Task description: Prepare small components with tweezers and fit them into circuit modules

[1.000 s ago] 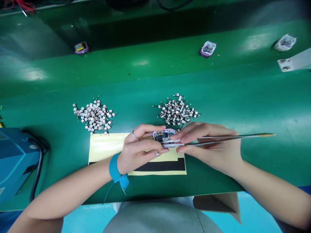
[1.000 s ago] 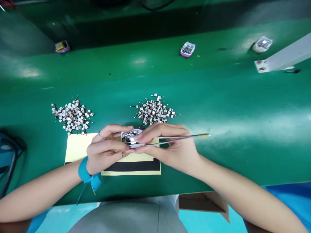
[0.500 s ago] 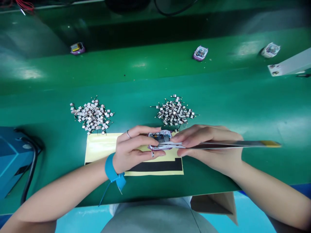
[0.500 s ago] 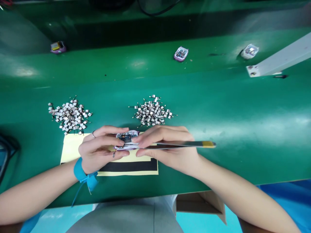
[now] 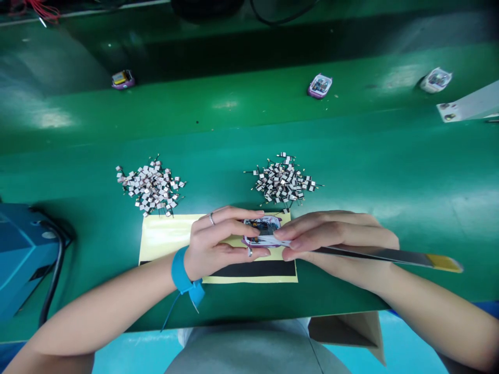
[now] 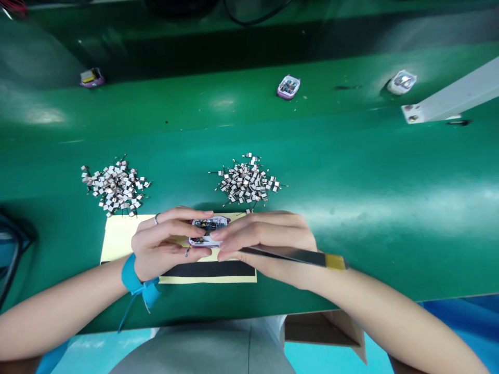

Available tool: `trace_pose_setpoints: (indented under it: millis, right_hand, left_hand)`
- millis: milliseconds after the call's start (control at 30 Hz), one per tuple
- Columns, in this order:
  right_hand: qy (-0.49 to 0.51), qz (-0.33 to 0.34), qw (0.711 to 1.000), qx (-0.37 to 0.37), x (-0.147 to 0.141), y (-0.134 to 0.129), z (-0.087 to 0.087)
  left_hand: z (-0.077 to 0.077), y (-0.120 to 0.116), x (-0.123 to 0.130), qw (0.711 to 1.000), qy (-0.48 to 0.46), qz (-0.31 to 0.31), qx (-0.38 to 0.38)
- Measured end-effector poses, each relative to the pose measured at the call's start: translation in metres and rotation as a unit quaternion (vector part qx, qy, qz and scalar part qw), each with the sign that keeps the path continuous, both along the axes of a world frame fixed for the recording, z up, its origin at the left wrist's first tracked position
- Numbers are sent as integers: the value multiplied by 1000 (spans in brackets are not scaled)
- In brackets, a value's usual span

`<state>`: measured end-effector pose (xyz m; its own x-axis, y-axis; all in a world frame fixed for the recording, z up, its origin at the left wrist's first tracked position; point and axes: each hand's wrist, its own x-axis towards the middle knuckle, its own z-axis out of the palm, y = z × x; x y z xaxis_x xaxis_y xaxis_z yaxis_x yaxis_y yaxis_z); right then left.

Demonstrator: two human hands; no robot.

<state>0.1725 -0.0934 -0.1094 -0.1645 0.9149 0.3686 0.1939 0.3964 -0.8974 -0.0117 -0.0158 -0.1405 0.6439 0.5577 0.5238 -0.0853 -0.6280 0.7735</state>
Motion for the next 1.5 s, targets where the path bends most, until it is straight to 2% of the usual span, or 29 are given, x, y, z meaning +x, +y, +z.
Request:
trace_pose_setpoints:
  millis: [133,633,900,1233,1500]
  right_hand:
    - [-19,18,1000,15,2,0,2]
    - [33,2,999,13,-2,-1,-4]
    - [37,-9,999,16,-6,1,0]
    - [67,15,998,13,-4,0,-8]
    - [73,3,997,11,-5,0,-8]
  left_hand:
    - [0,0,0,1000,-6,-8,3]
    - [-1,-2,-3,1000,-11,8,-19]
    - [-1,-2,-3,1000,-26,4,-11]
    - [-1,-2,-3,1000,-14,5,-20]
    - [0,-3,-4,1000,-15,11,6]
